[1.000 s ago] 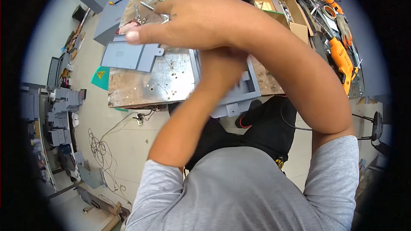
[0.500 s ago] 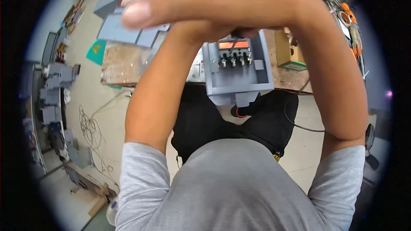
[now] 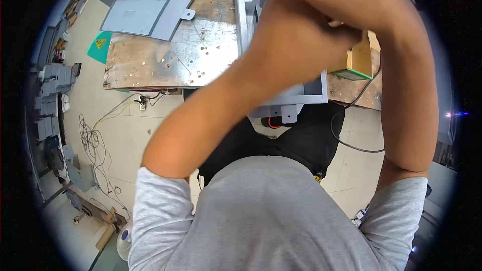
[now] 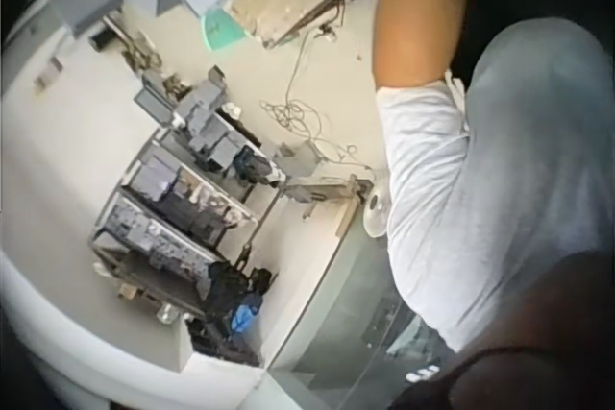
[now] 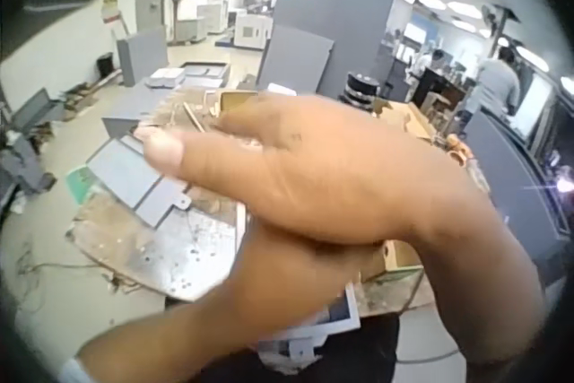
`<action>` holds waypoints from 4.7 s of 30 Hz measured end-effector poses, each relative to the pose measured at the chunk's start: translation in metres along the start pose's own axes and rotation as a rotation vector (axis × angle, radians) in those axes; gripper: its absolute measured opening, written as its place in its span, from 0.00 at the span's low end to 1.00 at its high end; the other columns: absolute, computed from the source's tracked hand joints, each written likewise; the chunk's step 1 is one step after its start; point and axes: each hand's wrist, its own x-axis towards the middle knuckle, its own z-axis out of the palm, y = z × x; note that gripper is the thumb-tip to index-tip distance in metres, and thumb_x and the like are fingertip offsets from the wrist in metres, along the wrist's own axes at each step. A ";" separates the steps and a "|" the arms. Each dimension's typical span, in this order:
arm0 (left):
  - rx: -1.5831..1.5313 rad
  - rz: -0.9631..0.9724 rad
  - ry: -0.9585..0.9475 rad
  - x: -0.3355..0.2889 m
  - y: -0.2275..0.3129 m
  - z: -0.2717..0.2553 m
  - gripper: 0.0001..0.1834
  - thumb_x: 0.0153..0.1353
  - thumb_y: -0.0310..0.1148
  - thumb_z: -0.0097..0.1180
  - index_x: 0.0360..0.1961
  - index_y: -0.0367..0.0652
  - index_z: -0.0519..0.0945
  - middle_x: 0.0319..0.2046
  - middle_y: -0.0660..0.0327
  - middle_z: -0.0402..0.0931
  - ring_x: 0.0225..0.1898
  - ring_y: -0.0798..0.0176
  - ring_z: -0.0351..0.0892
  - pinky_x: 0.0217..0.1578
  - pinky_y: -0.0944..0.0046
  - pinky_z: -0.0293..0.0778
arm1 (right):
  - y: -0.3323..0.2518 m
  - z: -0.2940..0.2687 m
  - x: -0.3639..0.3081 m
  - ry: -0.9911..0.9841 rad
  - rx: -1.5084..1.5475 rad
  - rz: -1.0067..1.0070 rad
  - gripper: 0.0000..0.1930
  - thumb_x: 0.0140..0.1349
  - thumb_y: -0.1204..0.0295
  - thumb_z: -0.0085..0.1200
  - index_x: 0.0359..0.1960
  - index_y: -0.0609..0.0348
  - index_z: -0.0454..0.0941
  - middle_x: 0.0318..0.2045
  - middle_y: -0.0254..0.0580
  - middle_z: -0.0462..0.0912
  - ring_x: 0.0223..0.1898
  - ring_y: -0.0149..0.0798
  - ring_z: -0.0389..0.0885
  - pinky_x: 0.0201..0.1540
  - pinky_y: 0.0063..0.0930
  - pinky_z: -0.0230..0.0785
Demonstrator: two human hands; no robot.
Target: Assembling components inside an electrical box using a screwdriver.
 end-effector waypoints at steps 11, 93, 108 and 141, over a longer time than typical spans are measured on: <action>-0.382 -0.540 -0.224 0.003 0.010 -0.017 0.12 0.59 0.31 0.67 0.44 0.40 0.86 0.37 0.57 0.87 0.42 0.57 0.85 0.44 0.59 0.78 | -0.024 0.014 0.015 -0.064 -0.093 -0.024 0.45 0.70 0.33 0.42 0.52 0.74 0.82 0.46 0.70 0.83 0.52 0.65 0.82 0.60 0.48 0.73; -0.383 -0.523 -0.369 -0.058 -0.046 -0.029 0.10 0.65 0.36 0.66 0.44 0.44 0.85 0.40 0.58 0.86 0.44 0.50 0.83 0.50 0.56 0.73 | 0.008 0.021 -0.036 0.043 -0.801 0.055 0.14 0.64 0.60 0.64 0.39 0.60 0.81 0.33 0.48 0.85 0.39 0.52 0.86 0.43 0.43 0.77; -0.476 -0.521 -0.365 -0.069 -0.062 -0.037 0.08 0.64 0.33 0.66 0.42 0.43 0.86 0.41 0.57 0.86 0.44 0.52 0.83 0.52 0.57 0.74 | 0.031 0.031 -0.039 0.170 -0.745 -0.158 0.16 0.69 0.59 0.58 0.30 0.58 0.80 0.24 0.50 0.83 0.31 0.56 0.85 0.37 0.49 0.75; -0.426 -0.656 -0.390 -0.062 -0.045 -0.050 0.14 0.61 0.35 0.70 0.45 0.40 0.86 0.36 0.56 0.84 0.41 0.58 0.84 0.48 0.59 0.76 | 0.005 0.028 -0.039 -0.013 -0.664 0.092 0.09 0.59 0.71 0.67 0.38 0.60 0.80 0.30 0.47 0.85 0.35 0.52 0.86 0.42 0.44 0.77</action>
